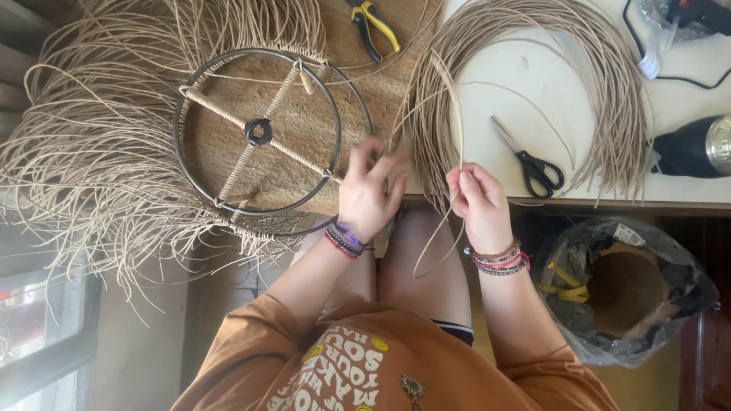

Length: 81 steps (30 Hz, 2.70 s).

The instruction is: The person weaves thin natural fibers around a circular metal frame, repeatedly threading and pulling strands through existing loops to build up a dense woven layer. The person works by hand, handling the fibers and frame directly without tools.

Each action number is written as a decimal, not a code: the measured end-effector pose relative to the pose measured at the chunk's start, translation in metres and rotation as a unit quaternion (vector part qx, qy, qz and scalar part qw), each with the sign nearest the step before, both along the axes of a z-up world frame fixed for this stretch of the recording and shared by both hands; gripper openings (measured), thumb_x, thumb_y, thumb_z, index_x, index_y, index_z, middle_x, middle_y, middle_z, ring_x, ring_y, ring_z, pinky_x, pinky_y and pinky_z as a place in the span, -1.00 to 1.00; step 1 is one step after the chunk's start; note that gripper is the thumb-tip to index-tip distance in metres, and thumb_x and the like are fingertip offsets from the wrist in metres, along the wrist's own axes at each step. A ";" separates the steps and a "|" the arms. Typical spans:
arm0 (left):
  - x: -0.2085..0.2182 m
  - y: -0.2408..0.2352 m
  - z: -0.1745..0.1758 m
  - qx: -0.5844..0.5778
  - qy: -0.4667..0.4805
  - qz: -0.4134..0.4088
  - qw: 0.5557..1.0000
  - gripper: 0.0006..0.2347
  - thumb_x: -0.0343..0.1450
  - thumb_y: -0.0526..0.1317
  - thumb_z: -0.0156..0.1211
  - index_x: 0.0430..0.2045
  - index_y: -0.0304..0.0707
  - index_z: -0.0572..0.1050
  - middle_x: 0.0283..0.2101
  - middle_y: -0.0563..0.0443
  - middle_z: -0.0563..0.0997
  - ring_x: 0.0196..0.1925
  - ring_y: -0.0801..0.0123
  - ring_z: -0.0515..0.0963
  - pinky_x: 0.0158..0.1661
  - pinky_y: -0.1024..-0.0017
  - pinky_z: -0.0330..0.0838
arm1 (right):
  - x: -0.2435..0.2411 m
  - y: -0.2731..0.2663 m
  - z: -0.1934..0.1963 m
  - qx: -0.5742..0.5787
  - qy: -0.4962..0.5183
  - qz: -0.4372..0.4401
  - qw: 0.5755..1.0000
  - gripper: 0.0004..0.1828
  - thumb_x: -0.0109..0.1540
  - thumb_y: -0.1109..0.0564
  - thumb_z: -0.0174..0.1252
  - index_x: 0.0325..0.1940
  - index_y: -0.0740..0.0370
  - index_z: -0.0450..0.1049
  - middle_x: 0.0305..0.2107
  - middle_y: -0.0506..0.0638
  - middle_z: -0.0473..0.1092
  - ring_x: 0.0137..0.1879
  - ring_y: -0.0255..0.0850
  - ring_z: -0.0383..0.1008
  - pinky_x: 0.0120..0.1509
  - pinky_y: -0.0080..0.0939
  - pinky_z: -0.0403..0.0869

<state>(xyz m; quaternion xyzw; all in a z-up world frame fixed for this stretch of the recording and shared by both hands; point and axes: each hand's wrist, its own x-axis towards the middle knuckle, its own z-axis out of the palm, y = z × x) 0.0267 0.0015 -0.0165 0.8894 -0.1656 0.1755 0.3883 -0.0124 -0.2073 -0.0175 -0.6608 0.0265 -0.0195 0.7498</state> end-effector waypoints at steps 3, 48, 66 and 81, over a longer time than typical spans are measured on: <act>0.020 -0.010 -0.020 0.073 0.140 -0.033 0.987 -0.66 0.38 -0.28 0.25 0.07 -0.09 0.50 0.08 -0.07 0.39 -0.11 -0.05 0.69 -0.18 0.07 0.70 | -0.006 0.003 0.017 -0.042 0.012 0.011 0.999 -0.73 0.47 0.22 -0.18 -0.16 0.33 0.42 -0.45 -0.07 0.24 -0.57 -0.57 0.09 -0.55 -0.59 0.07; -0.059 0.000 0.050 -0.671 0.338 -0.142 0.645 -0.78 0.61 -0.22 -0.01 -0.07 -0.40 0.54 -0.07 -0.27 0.66 0.01 -0.02 0.67 -0.05 0.09 0.63 | -0.106 0.053 0.031 -0.155 -0.105 -0.022 0.982 -0.75 0.42 0.27 -0.07 -0.14 0.42 0.53 -0.66 -0.07 0.23 -0.63 -0.42 0.23 -0.53 -0.45 0.24; -0.049 0.039 0.045 -0.753 0.196 -0.088 0.622 -0.76 0.61 -0.15 -0.12 -0.30 -0.28 0.47 -0.45 -0.03 0.59 -0.32 0.23 0.74 -0.25 0.31 0.73 | -0.125 0.036 -0.007 0.030 0.043 0.104 0.993 -0.74 0.36 0.31 -0.14 -0.07 0.46 0.47 -0.88 0.00 0.17 -0.80 -0.37 0.14 -0.69 -0.48 0.15; -0.019 0.062 0.060 -0.805 0.137 -0.070 0.573 -0.87 0.55 -0.14 0.05 -0.30 -0.14 0.49 -0.45 0.14 0.44 -0.38 0.41 0.60 -0.27 0.47 0.59 | -0.132 0.031 -0.021 -0.351 -0.032 0.274 0.895 -0.83 0.40 0.20 -0.10 -0.16 0.29 0.39 -0.18 -0.01 0.30 -0.23 -0.27 0.48 0.05 -0.24 0.43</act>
